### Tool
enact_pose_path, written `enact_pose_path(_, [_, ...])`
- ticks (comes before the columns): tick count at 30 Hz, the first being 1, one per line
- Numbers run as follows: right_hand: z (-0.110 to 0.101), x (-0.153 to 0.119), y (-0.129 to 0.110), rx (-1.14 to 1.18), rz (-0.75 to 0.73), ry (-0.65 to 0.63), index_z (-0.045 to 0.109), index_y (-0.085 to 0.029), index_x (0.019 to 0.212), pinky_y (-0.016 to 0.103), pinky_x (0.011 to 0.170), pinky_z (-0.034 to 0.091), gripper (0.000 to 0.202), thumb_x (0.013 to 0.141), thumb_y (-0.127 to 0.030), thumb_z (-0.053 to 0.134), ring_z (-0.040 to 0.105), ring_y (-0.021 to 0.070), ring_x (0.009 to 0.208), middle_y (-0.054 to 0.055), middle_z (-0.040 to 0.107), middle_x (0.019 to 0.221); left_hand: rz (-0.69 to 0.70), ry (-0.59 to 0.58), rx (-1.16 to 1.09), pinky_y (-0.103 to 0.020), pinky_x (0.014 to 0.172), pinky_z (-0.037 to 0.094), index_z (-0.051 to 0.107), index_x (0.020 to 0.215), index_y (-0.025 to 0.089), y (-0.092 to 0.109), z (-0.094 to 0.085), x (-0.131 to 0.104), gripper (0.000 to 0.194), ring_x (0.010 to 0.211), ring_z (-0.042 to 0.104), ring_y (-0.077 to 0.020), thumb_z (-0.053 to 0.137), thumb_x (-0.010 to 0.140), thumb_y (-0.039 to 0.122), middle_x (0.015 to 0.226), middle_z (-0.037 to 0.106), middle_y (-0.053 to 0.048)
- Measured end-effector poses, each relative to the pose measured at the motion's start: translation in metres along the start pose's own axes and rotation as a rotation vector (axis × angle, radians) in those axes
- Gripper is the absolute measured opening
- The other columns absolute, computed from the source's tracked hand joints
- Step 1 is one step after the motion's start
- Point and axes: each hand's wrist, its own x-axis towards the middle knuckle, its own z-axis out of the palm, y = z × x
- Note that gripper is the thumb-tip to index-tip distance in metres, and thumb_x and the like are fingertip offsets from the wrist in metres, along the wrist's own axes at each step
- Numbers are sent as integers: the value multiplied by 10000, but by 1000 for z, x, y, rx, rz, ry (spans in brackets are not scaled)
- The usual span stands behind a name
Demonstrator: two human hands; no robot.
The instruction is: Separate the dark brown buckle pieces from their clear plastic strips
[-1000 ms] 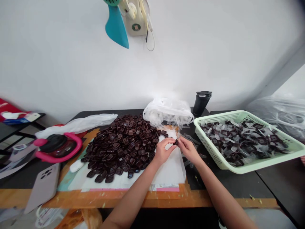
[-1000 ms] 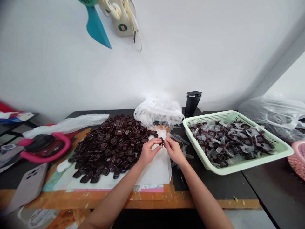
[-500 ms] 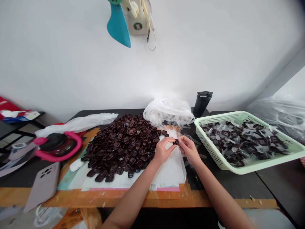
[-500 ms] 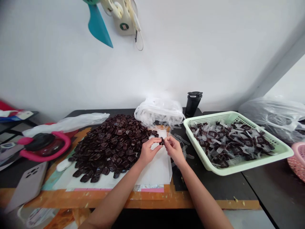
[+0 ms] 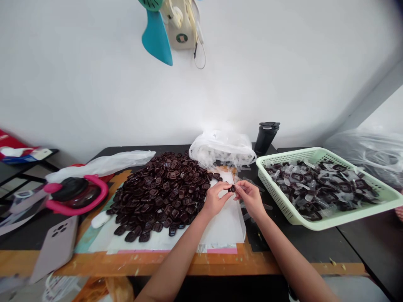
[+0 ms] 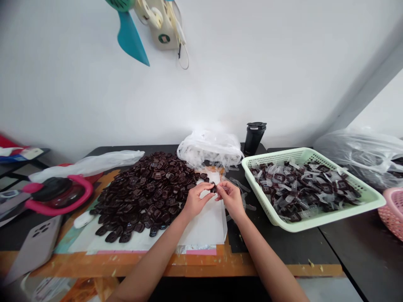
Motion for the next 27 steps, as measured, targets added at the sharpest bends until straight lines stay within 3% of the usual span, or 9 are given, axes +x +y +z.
enact_pose_path(6, [0,-1,3,-34,2,-32,660,-166,841,292,594,550,275,831,-439,620,553,125,589,12,569,652,37,-27,115,-371,858,515,668,1000,164,-1,-3,0,198,944,633,-212,656,809,216,990,681,-105])
enact_pose_path(11, [-2,0,4,-86,-6,-55,638,-187,1015,300,636,570,320,781,-400,685,620,161,747,61,653,910,56,-9,222,-357,829,525,644,1027,164,-1,-1,-1,210,943,623,-211,623,818,183,995,658,-106])
enact_pose_path(15, [0,0,4,-59,-15,-29,596,-201,1103,324,667,577,394,772,-392,693,639,153,692,35,674,836,56,22,244,-341,830,534,614,1073,188,-1,3,-3,248,975,624,-201,602,827,153,1038,659,-86])
enact_pose_path(20, [6,-2,6,-4,-13,63,645,-189,1050,366,729,584,378,738,-388,721,668,177,729,45,681,867,69,117,342,-313,778,542,601,1067,201,5,5,-5,223,1002,603,-198,550,857,147,1114,600,-99])
enact_pose_path(24, [13,-4,9,0,-20,106,671,-176,964,369,764,581,319,726,-381,728,662,195,812,63,683,926,54,214,376,-284,715,536,613,965,176,9,7,-7,123,754,578,-127,568,851,163,995,532,-76])
enact_pose_path(27, [17,-6,11,34,-12,103,651,-176,935,369,762,580,305,720,-377,734,657,191,806,51,682,869,75,241,387,-285,745,527,627,869,171,9,9,-8,56,815,574,-143,577,848,162,940,508,-60])
